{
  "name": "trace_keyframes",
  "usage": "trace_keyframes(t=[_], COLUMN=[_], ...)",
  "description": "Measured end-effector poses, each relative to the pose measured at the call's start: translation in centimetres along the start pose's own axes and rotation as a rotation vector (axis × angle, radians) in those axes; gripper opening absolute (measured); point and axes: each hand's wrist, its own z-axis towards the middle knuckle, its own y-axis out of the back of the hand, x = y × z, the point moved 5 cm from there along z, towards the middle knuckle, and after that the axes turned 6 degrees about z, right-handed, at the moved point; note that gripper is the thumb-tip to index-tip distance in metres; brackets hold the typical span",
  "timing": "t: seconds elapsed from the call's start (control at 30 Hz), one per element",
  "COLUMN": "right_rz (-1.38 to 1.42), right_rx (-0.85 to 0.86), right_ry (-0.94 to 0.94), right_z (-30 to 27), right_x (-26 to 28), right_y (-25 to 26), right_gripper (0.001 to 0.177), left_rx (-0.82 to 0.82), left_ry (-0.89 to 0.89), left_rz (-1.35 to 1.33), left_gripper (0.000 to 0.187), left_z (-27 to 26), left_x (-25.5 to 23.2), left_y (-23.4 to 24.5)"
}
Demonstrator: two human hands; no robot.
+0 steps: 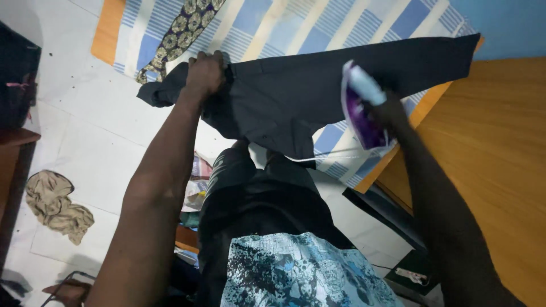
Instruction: Ironing a black long-sleeved shirt on a flat surface.
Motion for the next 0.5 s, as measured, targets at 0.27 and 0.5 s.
trace_keyframes(t=[0.27,0.5], right_rz=[-0.46,-0.416], right_rx=[0.536,0.418], right_ry=[0.303,0.303], right_z=[-6.7,-5.4], right_x=[12.7,19.5], right_y=[-8.6,-13.7], right_gripper=[0.074,0.071], left_rx=[0.151,0.019], left_ry=[0.067,0.076], left_rz=[-0.126,-0.095], left_gripper=[0.032,0.038], left_z=[-0.4,-0.8], left_x=[0.2,-0.4], left_y=[1.6,1.8])
